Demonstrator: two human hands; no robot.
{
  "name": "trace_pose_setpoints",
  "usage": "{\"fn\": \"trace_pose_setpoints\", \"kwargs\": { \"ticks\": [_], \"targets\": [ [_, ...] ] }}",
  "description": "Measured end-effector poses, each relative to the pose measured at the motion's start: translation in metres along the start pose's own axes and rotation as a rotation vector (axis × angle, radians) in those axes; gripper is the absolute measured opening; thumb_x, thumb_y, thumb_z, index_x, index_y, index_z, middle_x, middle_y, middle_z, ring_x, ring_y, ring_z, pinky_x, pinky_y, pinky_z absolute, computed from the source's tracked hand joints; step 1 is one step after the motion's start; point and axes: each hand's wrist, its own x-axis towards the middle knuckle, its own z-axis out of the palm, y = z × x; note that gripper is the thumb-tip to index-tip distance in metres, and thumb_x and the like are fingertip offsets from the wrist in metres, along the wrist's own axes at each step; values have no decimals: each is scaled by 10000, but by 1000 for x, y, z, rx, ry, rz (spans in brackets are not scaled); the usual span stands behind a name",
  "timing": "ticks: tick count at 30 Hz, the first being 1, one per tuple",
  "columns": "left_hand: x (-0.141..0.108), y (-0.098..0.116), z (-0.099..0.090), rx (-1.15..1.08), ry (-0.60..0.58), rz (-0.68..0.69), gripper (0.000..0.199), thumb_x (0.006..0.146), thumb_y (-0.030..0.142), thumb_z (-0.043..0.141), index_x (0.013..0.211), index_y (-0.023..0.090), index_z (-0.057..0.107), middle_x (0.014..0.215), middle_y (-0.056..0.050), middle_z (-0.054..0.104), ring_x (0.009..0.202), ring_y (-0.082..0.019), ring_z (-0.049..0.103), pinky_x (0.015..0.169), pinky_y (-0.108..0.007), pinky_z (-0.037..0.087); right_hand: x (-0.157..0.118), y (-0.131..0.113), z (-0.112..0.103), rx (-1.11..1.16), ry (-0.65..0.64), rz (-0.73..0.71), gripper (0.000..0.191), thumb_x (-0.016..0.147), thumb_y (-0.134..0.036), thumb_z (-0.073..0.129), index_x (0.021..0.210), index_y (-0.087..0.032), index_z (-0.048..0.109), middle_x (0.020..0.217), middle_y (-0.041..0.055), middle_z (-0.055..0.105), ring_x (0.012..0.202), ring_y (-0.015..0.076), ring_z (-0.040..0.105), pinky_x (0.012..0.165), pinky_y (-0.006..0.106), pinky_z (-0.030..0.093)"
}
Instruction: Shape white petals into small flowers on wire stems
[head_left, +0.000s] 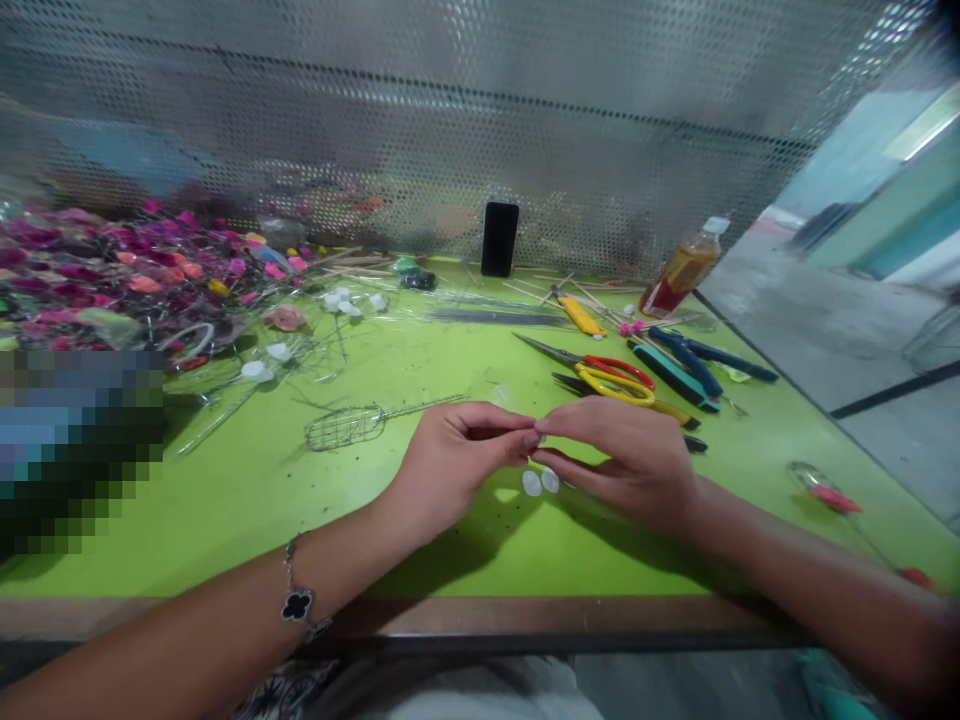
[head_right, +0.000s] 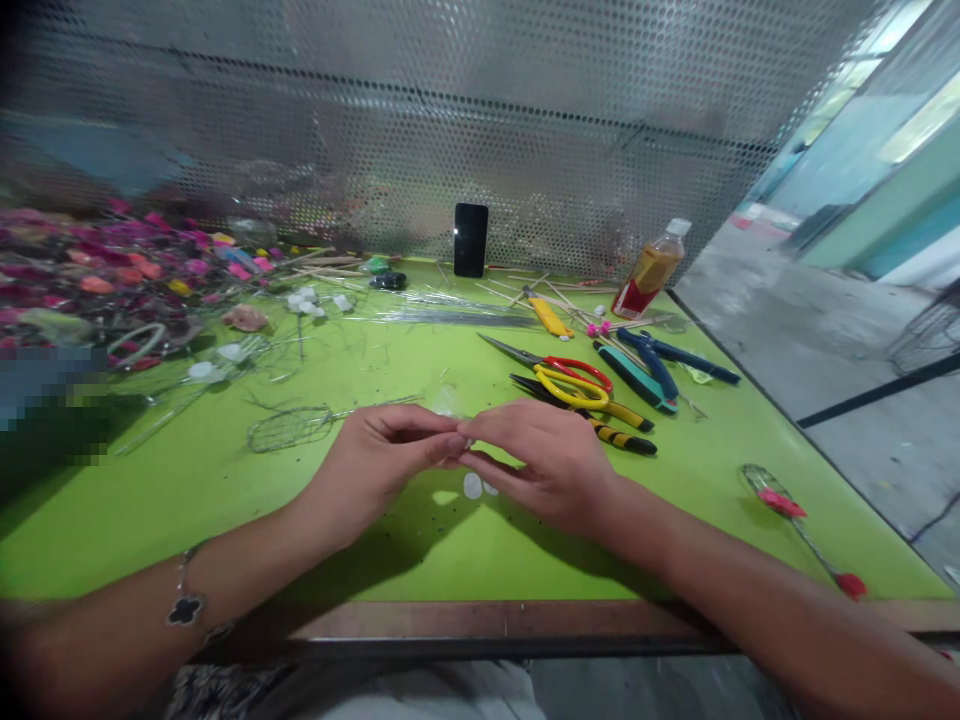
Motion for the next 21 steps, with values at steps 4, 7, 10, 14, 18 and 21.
{"fn": "trace_pose_setpoints", "kwargs": {
  "ticks": [4, 7, 10, 14, 18, 21],
  "targets": [
    [0, -2, 0, 33, -49, -14, 152, 767, 271, 981, 880, 194, 915, 815, -49, 865, 720, -128, 742, 744, -226, 606, -3, 1, -2, -16, 17, -9, 151, 972, -148, 819, 1115, -178, 782, 953, 82, 863, 862, 197, 823, 826, 290, 668],
    [1, -5, -2, 10, -61, -32, 215, 697, 246, 1023, 874, 200, 911, 848, -45, 871, 753, -140, 758, 780, -241, 618, -4, 1, -3, -17, 9, -17, 126, 984, -122, 792, 1097, -178, 796, 962, 85, 868, 877, 195, 832, 844, 281, 670],
    [3, -5, -5, -16, -89, -46, 188, 691, 223, 1027, 816, 187, 891, 789, -30, 850, 724, -119, 749, 746, -209, 599, -2, -1, -4, 39, -21, -3, 86, 981, -138, 796, 1040, -198, 816, 937, 64, 870, 843, 191, 832, 793, 272, 676],
    [3, -4, -6, -61, -91, -43, 146, 764, 242, 989, 796, 180, 861, 760, -21, 826, 710, -123, 759, 746, -226, 608, 4, 3, -11, 202, 97, 335, 71, 913, -184, 861, 892, -251, 848, 829, 12, 851, 704, 173, 797, 659, 271, 678],
    [5, -4, -8, -81, -59, -65, 226, 725, 286, 1025, 817, 172, 854, 791, -32, 832, 748, -143, 777, 787, -254, 629, 5, 27, -26, 317, 306, 747, 149, 887, -333, 918, 1031, -296, 899, 915, 24, 882, 743, 208, 835, 741, 351, 746],
    [5, -3, -11, -69, -57, -73, 250, 724, 317, 1031, 831, 177, 852, 793, -27, 833, 755, -141, 776, 799, -253, 631, 3, 44, -38, 436, 141, 822, 222, 891, -400, 917, 1092, -308, 898, 1029, 33, 889, 888, 237, 865, 912, 411, 747]
  ]
}}
